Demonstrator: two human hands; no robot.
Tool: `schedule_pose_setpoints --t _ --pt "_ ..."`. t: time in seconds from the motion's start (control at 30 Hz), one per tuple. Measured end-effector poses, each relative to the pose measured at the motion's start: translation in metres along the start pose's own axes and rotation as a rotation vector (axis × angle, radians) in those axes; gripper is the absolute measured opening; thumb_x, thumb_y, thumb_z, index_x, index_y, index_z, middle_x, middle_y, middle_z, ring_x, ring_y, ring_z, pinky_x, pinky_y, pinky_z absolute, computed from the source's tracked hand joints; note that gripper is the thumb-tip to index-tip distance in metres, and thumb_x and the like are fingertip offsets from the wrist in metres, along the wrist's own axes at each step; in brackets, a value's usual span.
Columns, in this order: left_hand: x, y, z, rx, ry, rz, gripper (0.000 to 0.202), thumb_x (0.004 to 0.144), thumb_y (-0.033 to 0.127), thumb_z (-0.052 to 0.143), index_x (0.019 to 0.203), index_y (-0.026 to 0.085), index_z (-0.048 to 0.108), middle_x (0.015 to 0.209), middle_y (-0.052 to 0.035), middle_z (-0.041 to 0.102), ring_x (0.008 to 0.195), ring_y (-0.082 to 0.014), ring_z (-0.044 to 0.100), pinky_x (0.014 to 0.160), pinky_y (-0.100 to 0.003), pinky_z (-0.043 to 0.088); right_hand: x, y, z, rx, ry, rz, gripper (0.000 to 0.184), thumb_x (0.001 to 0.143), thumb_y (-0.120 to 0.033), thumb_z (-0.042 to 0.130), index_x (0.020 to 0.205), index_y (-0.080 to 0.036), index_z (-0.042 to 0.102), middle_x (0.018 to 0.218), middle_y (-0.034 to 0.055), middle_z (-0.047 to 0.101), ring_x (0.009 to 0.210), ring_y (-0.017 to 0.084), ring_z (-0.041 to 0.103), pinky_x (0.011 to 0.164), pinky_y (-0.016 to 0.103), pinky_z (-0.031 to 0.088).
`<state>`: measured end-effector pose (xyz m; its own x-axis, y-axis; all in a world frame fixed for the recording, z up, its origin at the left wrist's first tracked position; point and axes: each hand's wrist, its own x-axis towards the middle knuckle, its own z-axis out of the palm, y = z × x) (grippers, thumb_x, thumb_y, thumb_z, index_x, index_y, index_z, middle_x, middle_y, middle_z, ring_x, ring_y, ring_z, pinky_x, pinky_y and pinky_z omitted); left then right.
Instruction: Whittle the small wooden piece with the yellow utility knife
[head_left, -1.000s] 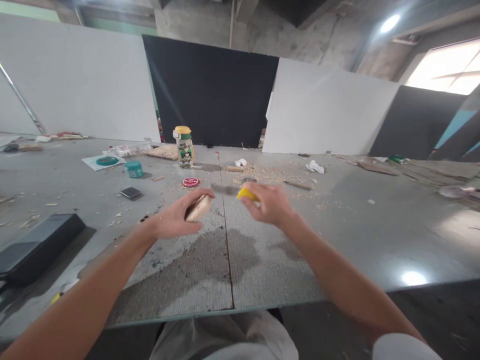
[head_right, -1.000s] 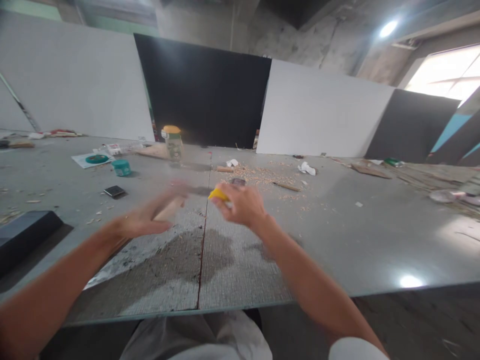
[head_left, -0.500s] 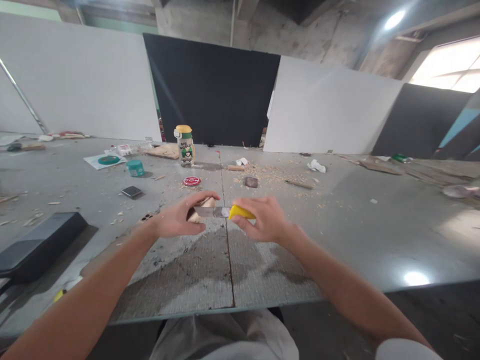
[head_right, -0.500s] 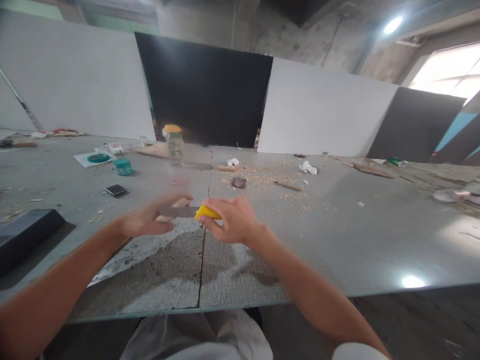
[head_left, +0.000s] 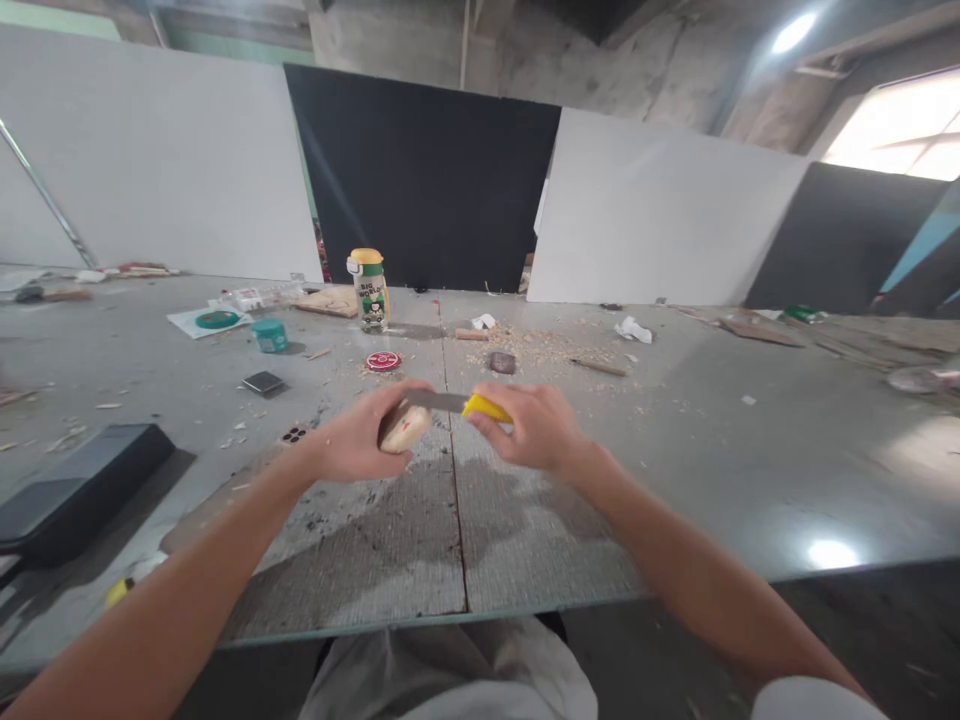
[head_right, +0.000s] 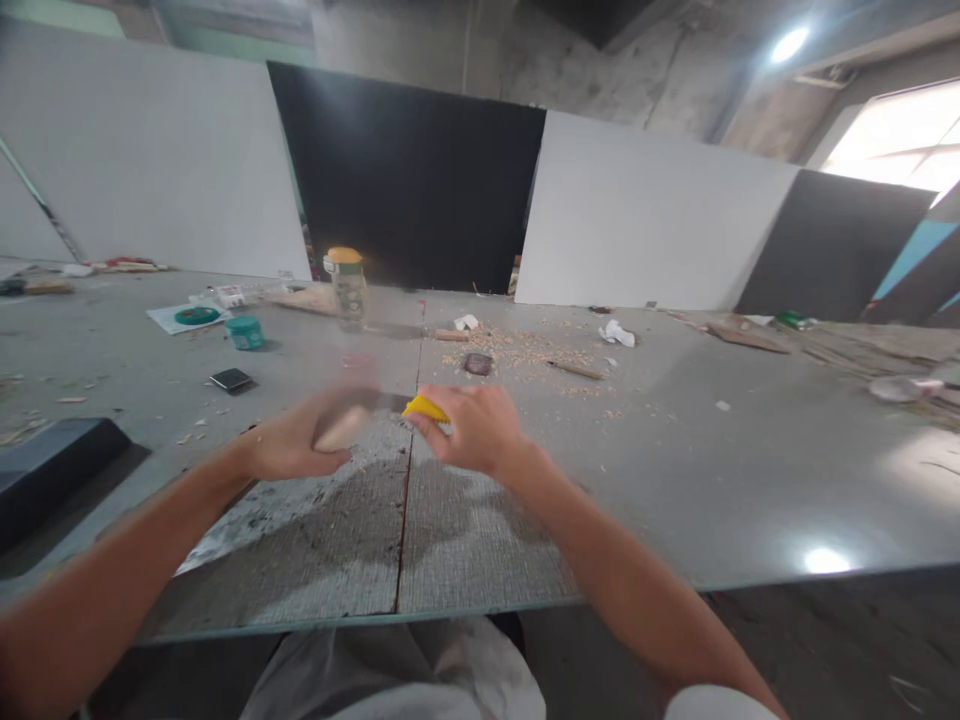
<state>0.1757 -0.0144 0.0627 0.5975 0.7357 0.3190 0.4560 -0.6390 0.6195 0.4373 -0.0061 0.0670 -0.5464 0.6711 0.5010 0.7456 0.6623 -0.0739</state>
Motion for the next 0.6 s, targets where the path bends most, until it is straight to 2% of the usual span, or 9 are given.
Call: schedule_pose_setpoints --t 0.13,0.23,0.33,0.43,0.53,0.6 --pt "-0.001 0.005 -0.005 0.046 0.009 -0.004 0.065 0.070 0.025 0.061 0.133 0.023 0.044 0.101 -0.0056 0.059 0.091 -0.0231 0.058 0.081 -0.036 0.050 0.004 0.027 -0.006 0.115 0.095 0.066 0.034 0.095 -0.047 0.043 0.098 -0.019 0.062 0.079 0.0022 0.066 0.063 0.013 0.052 0.062 0.028 0.032" --pt "-0.001 0.005 -0.007 0.079 0.055 -0.025 0.067 0.071 0.025 0.060 0.136 0.023 0.042 0.100 -0.0056 0.060 0.091 -0.0233 0.059 0.083 -0.038 0.050 0.002 0.024 -0.011 0.218 0.135 0.000 0.034 0.096 -0.046 0.041 0.095 -0.018 0.060 0.077 0.0012 0.063 0.061 0.011 0.049 0.062 0.027 0.033" --pt "0.000 0.002 -0.005 0.132 0.076 -0.036 0.070 0.070 0.023 0.060 0.138 0.023 0.041 0.103 -0.0059 0.061 0.094 -0.0247 0.059 0.085 -0.039 0.049 -0.001 0.005 -0.013 0.183 0.042 -0.066 0.033 0.095 -0.047 0.043 0.094 -0.020 0.061 0.074 0.0000 0.063 0.060 0.011 0.048 0.060 0.027 0.030" --pt "0.000 0.000 -0.002 0.197 0.108 -0.040 0.073 0.069 0.021 0.061 0.138 0.021 0.039 0.115 -0.0093 0.060 0.104 -0.0275 0.058 0.090 -0.041 0.048 -0.003 -0.010 -0.012 0.116 -0.066 -0.082 0.034 0.094 -0.048 0.044 0.098 -0.021 0.063 0.075 0.0008 0.065 0.063 0.013 0.051 0.061 0.028 0.028" --pt "0.001 -0.002 0.000 0.237 0.133 -0.033 0.073 0.069 0.021 0.060 0.138 0.020 0.038 0.125 -0.0117 0.056 0.111 -0.0287 0.056 0.095 -0.042 0.046 -0.004 -0.014 -0.012 0.098 -0.105 -0.078 0.036 0.094 -0.049 0.043 0.097 -0.021 0.064 0.073 0.0010 0.065 0.062 0.013 0.052 0.060 0.028 0.027" --pt "0.001 -0.002 0.001 0.243 0.131 -0.028 0.073 0.068 0.021 0.060 0.138 0.020 0.038 0.125 -0.0117 0.056 0.110 -0.0283 0.056 0.096 -0.042 0.046 -0.004 -0.014 -0.011 0.097 -0.116 -0.081 0.036 0.095 -0.049 0.042 0.096 -0.021 0.065 0.072 0.0010 0.064 0.061 0.013 0.052 0.060 0.028 0.027"
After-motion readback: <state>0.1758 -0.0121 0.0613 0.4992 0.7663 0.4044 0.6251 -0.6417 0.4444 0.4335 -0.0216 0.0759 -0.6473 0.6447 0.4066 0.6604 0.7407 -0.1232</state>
